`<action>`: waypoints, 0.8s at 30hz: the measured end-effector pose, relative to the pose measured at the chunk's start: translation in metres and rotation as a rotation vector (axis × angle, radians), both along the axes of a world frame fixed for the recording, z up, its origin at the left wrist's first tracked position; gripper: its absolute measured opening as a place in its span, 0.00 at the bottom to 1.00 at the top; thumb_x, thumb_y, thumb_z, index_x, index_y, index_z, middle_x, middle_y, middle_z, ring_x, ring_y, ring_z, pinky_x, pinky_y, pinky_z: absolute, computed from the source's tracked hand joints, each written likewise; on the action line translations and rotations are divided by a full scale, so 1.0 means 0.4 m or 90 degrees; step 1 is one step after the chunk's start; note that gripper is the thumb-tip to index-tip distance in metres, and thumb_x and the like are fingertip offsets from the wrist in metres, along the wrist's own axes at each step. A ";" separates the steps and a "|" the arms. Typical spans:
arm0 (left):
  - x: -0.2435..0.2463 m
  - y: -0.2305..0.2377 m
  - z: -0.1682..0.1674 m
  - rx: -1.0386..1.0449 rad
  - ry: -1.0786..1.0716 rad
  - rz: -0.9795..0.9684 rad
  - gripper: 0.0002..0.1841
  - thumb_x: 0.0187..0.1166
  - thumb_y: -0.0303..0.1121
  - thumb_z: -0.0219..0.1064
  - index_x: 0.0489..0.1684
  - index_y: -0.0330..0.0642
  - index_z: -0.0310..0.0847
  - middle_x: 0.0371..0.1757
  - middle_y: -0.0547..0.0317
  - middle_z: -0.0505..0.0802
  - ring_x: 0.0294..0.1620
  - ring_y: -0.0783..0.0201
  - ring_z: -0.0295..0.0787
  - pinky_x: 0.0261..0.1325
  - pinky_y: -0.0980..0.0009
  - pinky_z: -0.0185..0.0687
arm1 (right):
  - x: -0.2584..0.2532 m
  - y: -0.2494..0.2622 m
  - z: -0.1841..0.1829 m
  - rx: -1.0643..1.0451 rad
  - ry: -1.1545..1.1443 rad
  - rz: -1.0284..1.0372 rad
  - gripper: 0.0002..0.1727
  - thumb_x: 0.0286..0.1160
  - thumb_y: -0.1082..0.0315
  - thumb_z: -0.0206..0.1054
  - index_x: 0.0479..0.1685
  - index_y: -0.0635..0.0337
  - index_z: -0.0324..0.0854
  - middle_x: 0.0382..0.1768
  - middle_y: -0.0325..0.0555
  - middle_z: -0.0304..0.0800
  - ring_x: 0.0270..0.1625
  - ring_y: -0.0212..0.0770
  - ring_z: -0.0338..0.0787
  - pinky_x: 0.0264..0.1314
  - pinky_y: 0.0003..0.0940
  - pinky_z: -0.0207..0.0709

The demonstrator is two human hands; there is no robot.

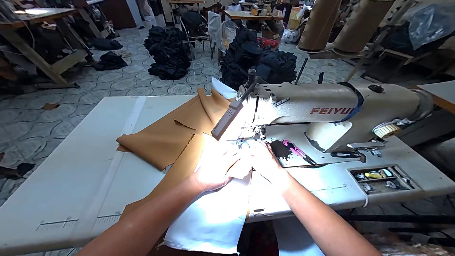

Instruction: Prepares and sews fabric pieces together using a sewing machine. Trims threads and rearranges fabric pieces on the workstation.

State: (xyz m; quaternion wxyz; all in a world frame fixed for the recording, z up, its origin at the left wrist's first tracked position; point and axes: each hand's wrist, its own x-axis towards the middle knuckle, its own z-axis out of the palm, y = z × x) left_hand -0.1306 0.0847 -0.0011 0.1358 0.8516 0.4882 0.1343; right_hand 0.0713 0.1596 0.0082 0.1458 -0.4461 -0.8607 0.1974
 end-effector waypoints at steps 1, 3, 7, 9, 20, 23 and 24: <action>-0.001 0.002 -0.001 -0.001 0.002 -0.003 0.32 0.80 0.42 0.58 0.87 0.47 0.68 0.86 0.55 0.75 0.87 0.52 0.66 0.86 0.48 0.59 | 0.000 0.001 -0.004 0.007 0.001 0.001 0.17 0.83 0.61 0.63 0.53 0.65 0.91 0.61 0.58 0.89 0.72 0.56 0.83 0.79 0.56 0.67; -0.004 0.006 -0.001 -0.014 -0.004 -0.010 0.32 0.81 0.41 0.59 0.88 0.46 0.66 0.88 0.54 0.74 0.89 0.52 0.65 0.87 0.50 0.57 | -0.001 0.002 -0.001 0.004 -0.010 0.000 0.17 0.84 0.61 0.61 0.56 0.63 0.90 0.64 0.56 0.89 0.74 0.55 0.81 0.81 0.56 0.66; -0.006 0.012 0.004 -0.057 0.012 -0.008 0.34 0.82 0.41 0.57 0.91 0.47 0.61 0.91 0.54 0.69 0.92 0.52 0.59 0.90 0.49 0.50 | -0.003 0.006 -0.002 0.015 -0.027 0.005 0.17 0.85 0.61 0.60 0.57 0.60 0.91 0.65 0.55 0.89 0.75 0.55 0.81 0.80 0.56 0.67; -0.006 0.013 0.006 -0.057 0.017 -0.006 0.34 0.82 0.40 0.58 0.92 0.48 0.61 0.90 0.53 0.70 0.91 0.50 0.60 0.89 0.48 0.52 | -0.006 0.003 0.002 -0.002 -0.038 -0.001 0.17 0.85 0.63 0.59 0.58 0.60 0.90 0.67 0.55 0.88 0.77 0.54 0.80 0.82 0.55 0.64; 0.027 -0.074 0.145 -0.205 0.036 -0.106 0.41 0.75 0.66 0.62 0.81 0.45 0.73 0.83 0.47 0.76 0.87 0.50 0.66 0.85 0.41 0.54 | 0.016 0.013 -0.041 0.046 0.051 0.025 0.16 0.82 0.67 0.65 0.56 0.71 0.87 0.65 0.66 0.85 0.73 0.63 0.81 0.78 0.62 0.67; 0.071 -0.171 0.127 -0.048 0.061 -0.069 0.43 0.85 0.69 0.38 0.81 0.44 0.75 0.66 0.51 0.90 0.73 0.50 0.81 0.84 0.39 0.53 | 0.037 -0.005 -0.025 0.030 0.011 0.056 0.19 0.84 0.69 0.61 0.67 0.69 0.84 0.73 0.68 0.79 0.81 0.66 0.72 0.83 0.64 0.61; 0.087 -0.199 0.102 0.037 0.054 -0.033 0.42 0.86 0.68 0.38 0.72 0.42 0.83 0.52 0.53 0.95 0.59 0.53 0.90 0.76 0.44 0.68 | 0.045 -0.027 -0.018 0.041 0.002 0.055 0.20 0.85 0.71 0.59 0.70 0.70 0.81 0.74 0.68 0.79 0.83 0.66 0.71 0.84 0.64 0.61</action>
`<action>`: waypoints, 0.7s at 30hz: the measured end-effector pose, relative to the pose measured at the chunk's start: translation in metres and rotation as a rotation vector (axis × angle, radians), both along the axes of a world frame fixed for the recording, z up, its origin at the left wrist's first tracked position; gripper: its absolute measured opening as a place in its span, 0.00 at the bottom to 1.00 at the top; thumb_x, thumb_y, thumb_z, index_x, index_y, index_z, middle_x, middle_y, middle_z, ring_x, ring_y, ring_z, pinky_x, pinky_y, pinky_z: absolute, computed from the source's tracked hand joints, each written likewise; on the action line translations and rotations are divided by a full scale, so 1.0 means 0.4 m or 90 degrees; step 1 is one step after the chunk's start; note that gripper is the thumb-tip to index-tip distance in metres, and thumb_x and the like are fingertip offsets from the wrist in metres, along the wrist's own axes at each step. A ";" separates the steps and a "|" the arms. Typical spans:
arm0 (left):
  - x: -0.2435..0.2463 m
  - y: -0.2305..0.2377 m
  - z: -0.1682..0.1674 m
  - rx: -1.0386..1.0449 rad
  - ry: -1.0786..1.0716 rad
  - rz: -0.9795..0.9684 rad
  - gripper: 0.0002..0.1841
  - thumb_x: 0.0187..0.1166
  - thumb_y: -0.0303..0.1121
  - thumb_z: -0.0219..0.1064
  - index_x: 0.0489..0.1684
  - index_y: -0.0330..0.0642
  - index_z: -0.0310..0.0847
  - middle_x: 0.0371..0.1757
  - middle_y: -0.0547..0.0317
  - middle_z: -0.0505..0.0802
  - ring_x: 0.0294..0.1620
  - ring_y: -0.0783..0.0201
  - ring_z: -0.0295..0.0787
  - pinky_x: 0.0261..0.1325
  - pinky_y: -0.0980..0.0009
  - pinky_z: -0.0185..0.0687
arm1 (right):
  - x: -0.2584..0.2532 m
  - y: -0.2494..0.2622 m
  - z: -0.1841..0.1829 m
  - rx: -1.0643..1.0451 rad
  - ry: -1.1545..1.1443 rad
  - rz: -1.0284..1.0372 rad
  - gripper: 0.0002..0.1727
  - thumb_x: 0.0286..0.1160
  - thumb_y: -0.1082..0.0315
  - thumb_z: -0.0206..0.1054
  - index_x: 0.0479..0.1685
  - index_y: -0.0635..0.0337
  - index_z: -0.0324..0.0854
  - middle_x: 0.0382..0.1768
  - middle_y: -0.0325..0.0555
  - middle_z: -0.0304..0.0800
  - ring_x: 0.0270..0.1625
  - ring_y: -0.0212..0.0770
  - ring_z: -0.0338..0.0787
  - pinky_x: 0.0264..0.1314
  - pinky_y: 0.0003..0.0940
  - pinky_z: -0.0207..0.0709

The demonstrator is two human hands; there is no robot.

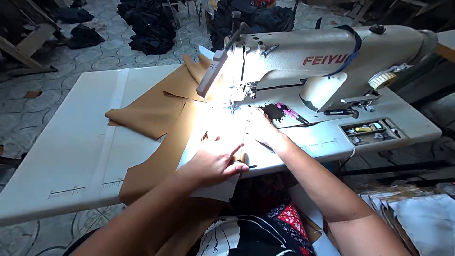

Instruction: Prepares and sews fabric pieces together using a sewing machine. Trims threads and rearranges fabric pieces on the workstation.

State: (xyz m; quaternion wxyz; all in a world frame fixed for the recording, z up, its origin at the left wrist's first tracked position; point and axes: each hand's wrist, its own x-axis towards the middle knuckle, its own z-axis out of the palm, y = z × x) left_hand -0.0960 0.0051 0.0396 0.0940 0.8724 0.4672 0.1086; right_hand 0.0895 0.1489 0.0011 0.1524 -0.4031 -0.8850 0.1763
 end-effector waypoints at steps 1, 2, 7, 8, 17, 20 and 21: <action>0.017 -0.024 -0.031 0.074 -0.016 0.038 0.40 0.85 0.67 0.41 0.60 0.40 0.90 0.37 0.55 0.95 0.44 0.54 0.91 0.64 0.48 0.77 | 0.009 -0.032 0.004 0.028 0.014 -0.014 0.19 0.84 0.73 0.59 0.69 0.70 0.81 0.70 0.66 0.81 0.79 0.66 0.75 0.81 0.63 0.65; 0.032 -0.045 -0.061 0.129 -0.022 0.083 0.39 0.83 0.68 0.45 0.47 0.41 0.92 0.28 0.56 0.92 0.36 0.53 0.90 0.55 0.49 0.80 | 0.020 -0.074 0.004 0.059 0.057 -0.031 0.17 0.81 0.75 0.61 0.65 0.70 0.83 0.65 0.65 0.84 0.74 0.65 0.79 0.77 0.61 0.69; 0.088 -0.115 -0.151 0.239 -0.048 0.226 0.33 0.60 0.64 0.75 0.40 0.36 0.90 0.39 0.44 0.93 0.44 0.40 0.91 0.49 0.43 0.83 | 0.081 -0.299 -0.124 0.268 0.276 -0.051 0.14 0.64 0.76 0.65 0.43 0.59 0.95 0.43 0.57 0.92 0.53 0.58 0.90 0.62 0.57 0.80; 0.093 -0.121 -0.163 0.246 -0.063 0.241 0.31 0.57 0.58 0.80 0.42 0.36 0.90 0.43 0.43 0.93 0.48 0.38 0.91 0.51 0.41 0.83 | 0.088 -0.339 -0.146 0.278 0.278 -0.058 0.17 0.64 0.75 0.63 0.46 0.55 0.96 0.43 0.54 0.92 0.52 0.55 0.90 0.62 0.54 0.79; 0.081 -0.137 -0.204 0.281 -0.250 0.259 0.11 0.71 0.39 0.71 0.39 0.46 0.97 0.43 0.53 0.96 0.51 0.50 0.92 0.58 0.51 0.83 | 0.087 -0.405 -0.197 0.302 0.270 -0.061 0.26 0.66 0.77 0.61 0.56 0.38 0.95 0.53 0.50 0.90 0.65 0.52 0.84 0.77 0.48 0.69; 0.080 -0.135 -0.206 0.300 -0.278 0.263 0.10 0.73 0.35 0.68 0.36 0.46 0.97 0.42 0.56 0.97 0.50 0.55 0.92 0.59 0.56 0.83 | 0.083 -0.406 -0.195 0.296 0.282 -0.063 0.25 0.65 0.76 0.62 0.55 0.40 0.96 0.52 0.50 0.91 0.64 0.53 0.84 0.77 0.48 0.69; 0.080 -0.134 -0.203 0.301 -0.285 0.264 0.10 0.72 0.35 0.68 0.36 0.46 0.98 0.43 0.56 0.97 0.52 0.55 0.92 0.60 0.56 0.83 | 0.083 -0.406 -0.195 0.294 0.283 -0.064 0.25 0.65 0.77 0.62 0.55 0.41 0.96 0.52 0.51 0.91 0.64 0.53 0.84 0.77 0.48 0.68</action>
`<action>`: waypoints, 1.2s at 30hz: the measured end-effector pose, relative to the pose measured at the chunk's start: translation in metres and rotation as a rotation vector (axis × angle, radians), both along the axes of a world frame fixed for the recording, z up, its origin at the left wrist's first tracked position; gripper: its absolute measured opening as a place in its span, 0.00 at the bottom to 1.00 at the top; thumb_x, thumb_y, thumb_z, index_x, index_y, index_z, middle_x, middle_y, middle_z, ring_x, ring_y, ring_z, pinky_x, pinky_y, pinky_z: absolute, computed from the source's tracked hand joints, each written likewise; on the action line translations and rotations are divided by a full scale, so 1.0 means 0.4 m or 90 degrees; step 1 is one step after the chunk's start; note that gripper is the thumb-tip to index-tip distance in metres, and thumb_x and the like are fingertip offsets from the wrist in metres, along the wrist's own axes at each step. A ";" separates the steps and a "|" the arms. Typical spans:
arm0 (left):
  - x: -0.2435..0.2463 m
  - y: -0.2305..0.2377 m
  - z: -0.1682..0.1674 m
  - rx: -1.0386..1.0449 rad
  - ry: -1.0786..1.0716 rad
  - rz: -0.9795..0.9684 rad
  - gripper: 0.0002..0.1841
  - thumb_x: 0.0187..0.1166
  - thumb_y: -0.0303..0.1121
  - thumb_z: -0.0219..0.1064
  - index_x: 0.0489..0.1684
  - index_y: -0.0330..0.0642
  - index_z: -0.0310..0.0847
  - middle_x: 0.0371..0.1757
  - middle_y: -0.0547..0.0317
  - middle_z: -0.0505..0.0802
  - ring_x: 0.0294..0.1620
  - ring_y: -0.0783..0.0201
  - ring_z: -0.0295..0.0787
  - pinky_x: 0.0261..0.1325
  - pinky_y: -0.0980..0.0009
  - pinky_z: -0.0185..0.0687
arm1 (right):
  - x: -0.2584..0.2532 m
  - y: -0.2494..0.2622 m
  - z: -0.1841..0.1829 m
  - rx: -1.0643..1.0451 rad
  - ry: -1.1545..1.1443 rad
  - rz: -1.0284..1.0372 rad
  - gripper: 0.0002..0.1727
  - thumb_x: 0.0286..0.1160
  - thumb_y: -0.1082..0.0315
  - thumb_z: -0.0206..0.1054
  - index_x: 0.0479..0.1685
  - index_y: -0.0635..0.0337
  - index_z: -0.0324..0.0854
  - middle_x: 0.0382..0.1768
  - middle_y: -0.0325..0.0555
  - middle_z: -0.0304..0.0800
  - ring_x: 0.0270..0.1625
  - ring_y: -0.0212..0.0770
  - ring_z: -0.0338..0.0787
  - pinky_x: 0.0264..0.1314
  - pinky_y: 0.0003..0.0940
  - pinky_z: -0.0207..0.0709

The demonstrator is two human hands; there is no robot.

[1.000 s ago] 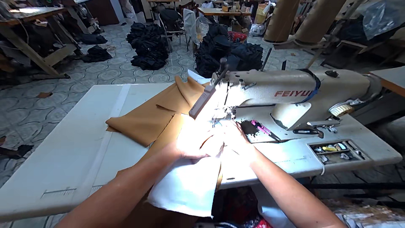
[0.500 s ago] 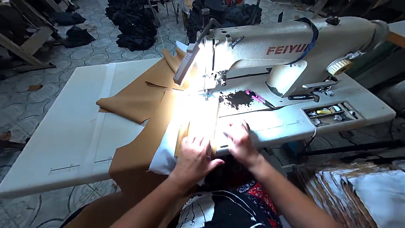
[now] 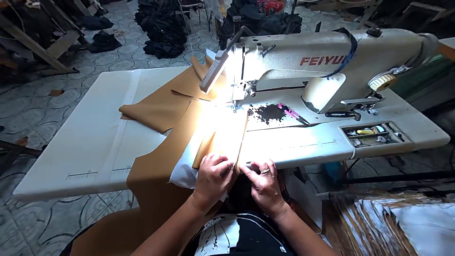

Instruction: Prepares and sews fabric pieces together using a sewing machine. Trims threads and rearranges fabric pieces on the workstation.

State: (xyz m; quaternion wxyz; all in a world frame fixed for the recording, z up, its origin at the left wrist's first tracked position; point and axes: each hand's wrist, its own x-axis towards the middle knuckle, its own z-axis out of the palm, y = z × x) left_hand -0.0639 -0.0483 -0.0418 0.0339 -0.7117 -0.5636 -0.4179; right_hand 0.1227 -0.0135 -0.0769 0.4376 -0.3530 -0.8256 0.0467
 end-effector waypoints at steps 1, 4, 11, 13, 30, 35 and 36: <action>0.001 0.002 0.004 0.003 -0.004 0.000 0.10 0.72 0.35 0.68 0.36 0.45 0.98 0.44 0.56 0.98 0.54 0.54 0.93 0.63 0.56 0.82 | 0.000 0.000 0.000 0.000 0.000 -0.001 0.25 0.65 0.77 0.62 0.55 0.41 0.96 0.52 0.51 0.91 0.64 0.53 0.84 0.77 0.48 0.69; 0.014 0.013 0.024 0.028 -0.001 -0.006 0.10 0.72 0.34 0.67 0.34 0.45 0.97 0.46 0.56 0.99 0.59 0.51 0.94 0.70 0.50 0.80 | 0.000 -0.001 0.000 0.004 0.002 0.002 0.26 0.65 0.77 0.61 0.56 0.41 0.95 0.53 0.51 0.90 0.65 0.53 0.84 0.78 0.48 0.68; 0.044 0.022 0.026 -0.016 0.051 -0.002 0.10 0.73 0.32 0.67 0.33 0.44 0.97 0.44 0.57 0.99 0.59 0.50 0.95 0.69 0.42 0.80 | 0.000 0.004 -0.001 0.007 0.008 0.007 0.24 0.64 0.77 0.62 0.53 0.43 0.96 0.52 0.51 0.91 0.64 0.52 0.84 0.77 0.46 0.69; 0.046 0.019 0.031 -0.032 0.043 -0.003 0.09 0.72 0.30 0.67 0.34 0.43 0.97 0.44 0.56 0.99 0.60 0.52 0.95 0.70 0.55 0.84 | 0.002 0.005 0.000 -0.001 0.007 0.010 0.25 0.64 0.77 0.61 0.54 0.41 0.96 0.53 0.50 0.91 0.64 0.51 0.84 0.77 0.47 0.68; 0.050 0.018 0.028 -0.024 0.037 -0.022 0.10 0.68 0.31 0.68 0.37 0.45 0.98 0.48 0.56 0.99 0.63 0.51 0.93 0.73 0.55 0.81 | -0.003 0.065 0.061 -0.003 -0.063 0.005 0.24 0.60 0.74 0.60 0.51 0.41 0.96 0.45 0.50 0.93 0.56 0.57 0.90 0.63 0.62 0.77; 0.056 -0.006 0.021 -0.051 0.114 0.044 0.14 0.73 0.36 0.65 0.47 0.46 0.96 0.56 0.57 0.98 0.65 0.47 0.92 0.69 0.27 0.73 | 0.003 0.067 0.072 0.008 -0.097 -0.003 0.24 0.61 0.72 0.60 0.51 0.37 0.96 0.42 0.47 0.92 0.54 0.55 0.90 0.62 0.60 0.77; 0.058 -0.007 0.025 -0.050 0.112 0.044 0.14 0.72 0.35 0.66 0.47 0.45 0.96 0.56 0.57 0.98 0.66 0.48 0.92 0.69 0.28 0.73 | 0.002 0.067 0.074 0.009 -0.097 -0.003 0.24 0.61 0.72 0.61 0.51 0.37 0.96 0.41 0.47 0.92 0.53 0.55 0.90 0.62 0.60 0.77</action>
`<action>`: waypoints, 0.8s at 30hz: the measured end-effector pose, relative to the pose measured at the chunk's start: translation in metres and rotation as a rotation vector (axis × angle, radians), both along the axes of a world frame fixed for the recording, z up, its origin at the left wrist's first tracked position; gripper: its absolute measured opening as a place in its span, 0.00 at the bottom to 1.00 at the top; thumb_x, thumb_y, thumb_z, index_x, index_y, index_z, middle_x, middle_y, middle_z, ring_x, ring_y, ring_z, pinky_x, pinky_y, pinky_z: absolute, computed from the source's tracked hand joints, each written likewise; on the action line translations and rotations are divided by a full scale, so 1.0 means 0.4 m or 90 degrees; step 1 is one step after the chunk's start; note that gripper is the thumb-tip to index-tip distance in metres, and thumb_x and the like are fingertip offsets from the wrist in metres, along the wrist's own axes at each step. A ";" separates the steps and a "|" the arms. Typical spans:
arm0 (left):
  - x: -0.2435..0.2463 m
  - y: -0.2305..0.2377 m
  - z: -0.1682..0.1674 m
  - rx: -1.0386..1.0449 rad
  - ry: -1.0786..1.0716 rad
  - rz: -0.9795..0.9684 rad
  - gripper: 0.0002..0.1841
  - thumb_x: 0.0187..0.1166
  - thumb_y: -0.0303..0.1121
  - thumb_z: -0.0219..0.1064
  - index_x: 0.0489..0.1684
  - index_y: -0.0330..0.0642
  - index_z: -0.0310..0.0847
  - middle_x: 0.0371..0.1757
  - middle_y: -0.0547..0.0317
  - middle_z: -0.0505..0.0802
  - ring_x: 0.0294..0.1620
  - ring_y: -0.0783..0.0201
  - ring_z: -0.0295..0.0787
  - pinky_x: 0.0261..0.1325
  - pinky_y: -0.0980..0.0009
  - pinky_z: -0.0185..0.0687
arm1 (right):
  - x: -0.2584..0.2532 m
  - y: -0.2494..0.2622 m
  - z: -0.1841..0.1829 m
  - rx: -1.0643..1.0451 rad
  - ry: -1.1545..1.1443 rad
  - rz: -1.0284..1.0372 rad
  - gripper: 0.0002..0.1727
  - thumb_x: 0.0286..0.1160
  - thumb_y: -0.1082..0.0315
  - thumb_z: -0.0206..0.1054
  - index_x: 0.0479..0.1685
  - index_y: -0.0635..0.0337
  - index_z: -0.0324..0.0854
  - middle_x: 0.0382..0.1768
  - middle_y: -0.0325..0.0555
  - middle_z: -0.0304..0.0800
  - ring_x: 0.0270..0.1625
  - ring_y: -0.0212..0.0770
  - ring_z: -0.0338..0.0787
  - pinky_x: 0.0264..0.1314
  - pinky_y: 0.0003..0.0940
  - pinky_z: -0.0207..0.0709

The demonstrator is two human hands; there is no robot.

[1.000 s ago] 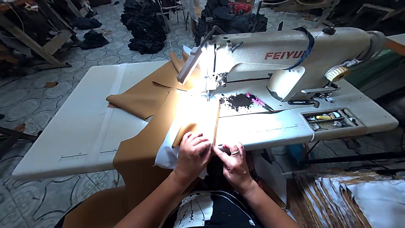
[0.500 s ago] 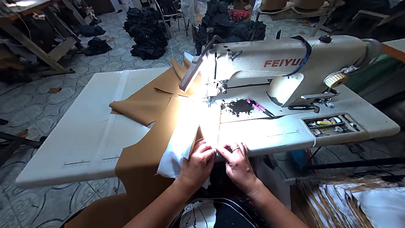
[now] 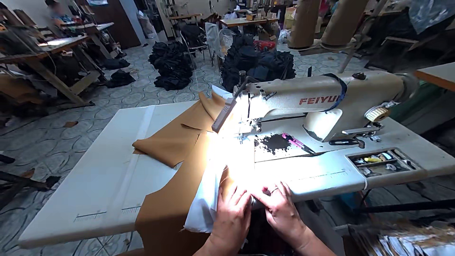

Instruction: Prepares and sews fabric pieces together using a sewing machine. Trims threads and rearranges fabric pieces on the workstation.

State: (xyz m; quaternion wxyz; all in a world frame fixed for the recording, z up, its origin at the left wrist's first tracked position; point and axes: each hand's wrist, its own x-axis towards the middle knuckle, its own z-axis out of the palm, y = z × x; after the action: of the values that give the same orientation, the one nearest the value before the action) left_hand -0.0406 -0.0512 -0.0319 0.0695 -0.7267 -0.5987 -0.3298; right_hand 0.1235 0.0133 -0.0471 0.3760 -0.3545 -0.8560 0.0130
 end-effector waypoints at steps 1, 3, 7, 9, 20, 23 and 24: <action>0.001 0.001 0.002 0.003 -0.010 -0.002 0.13 0.72 0.34 0.66 0.46 0.46 0.96 0.56 0.58 0.98 0.66 0.49 0.92 0.71 0.32 0.73 | -0.001 0.002 0.003 -0.002 0.003 0.002 0.24 0.61 0.72 0.61 0.50 0.38 0.97 0.40 0.46 0.92 0.52 0.55 0.90 0.62 0.60 0.77; -0.001 0.011 0.001 0.010 -0.031 -0.013 0.12 0.72 0.33 0.65 0.45 0.46 0.96 0.55 0.58 0.98 0.66 0.51 0.92 0.73 0.34 0.73 | -0.005 0.007 0.011 -0.014 0.010 0.004 0.23 0.61 0.72 0.61 0.48 0.40 0.97 0.40 0.47 0.92 0.52 0.56 0.90 0.62 0.60 0.77; -0.015 0.052 -0.001 0.028 -0.033 -0.042 0.12 0.72 0.32 0.65 0.42 0.45 0.96 0.55 0.57 0.98 0.65 0.49 0.92 0.71 0.30 0.73 | -0.016 0.038 0.018 -0.038 -0.002 0.003 0.21 0.60 0.73 0.63 0.48 0.43 0.97 0.39 0.50 0.93 0.52 0.59 0.91 0.62 0.64 0.77; -0.014 0.063 0.006 -0.004 -0.041 -0.037 0.12 0.73 0.32 0.65 0.45 0.43 0.95 0.57 0.54 0.97 0.67 0.48 0.91 0.71 0.31 0.73 | -0.020 0.051 0.024 -0.050 -0.018 0.000 0.22 0.60 0.75 0.63 0.49 0.45 0.97 0.39 0.53 0.93 0.53 0.63 0.91 0.63 0.67 0.76; 0.012 0.058 0.001 -0.024 -0.012 0.051 0.20 0.73 0.41 0.61 0.54 0.44 0.94 0.63 0.52 0.95 0.68 0.44 0.90 0.67 0.32 0.75 | -0.015 0.069 0.049 -0.097 -0.052 0.020 0.25 0.56 0.77 0.64 0.52 0.46 0.97 0.40 0.55 0.93 0.55 0.64 0.90 0.64 0.68 0.76; 0.007 0.082 0.010 -0.056 -0.024 0.050 0.18 0.69 0.33 0.66 0.55 0.43 0.94 0.63 0.51 0.95 0.66 0.44 0.91 0.62 0.41 0.86 | -0.021 0.093 0.063 -0.142 -0.075 0.023 0.24 0.60 0.76 0.66 0.55 0.45 0.96 0.44 0.56 0.94 0.60 0.64 0.89 0.70 0.68 0.72; 0.003 0.095 0.016 -0.063 -0.031 0.041 0.18 0.66 0.30 0.67 0.55 0.42 0.94 0.62 0.50 0.95 0.66 0.42 0.90 0.64 0.35 0.80 | -0.026 0.107 0.072 -0.161 -0.090 0.023 0.24 0.62 0.76 0.66 0.57 0.44 0.95 0.47 0.57 0.93 0.63 0.65 0.88 0.71 0.69 0.71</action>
State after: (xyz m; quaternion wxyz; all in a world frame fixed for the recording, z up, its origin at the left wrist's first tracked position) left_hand -0.0393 -0.0131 -0.0254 0.0295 -0.7014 -0.6388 -0.3146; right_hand 0.1129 0.0560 -0.0185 0.2667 -0.3834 -0.8783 0.1026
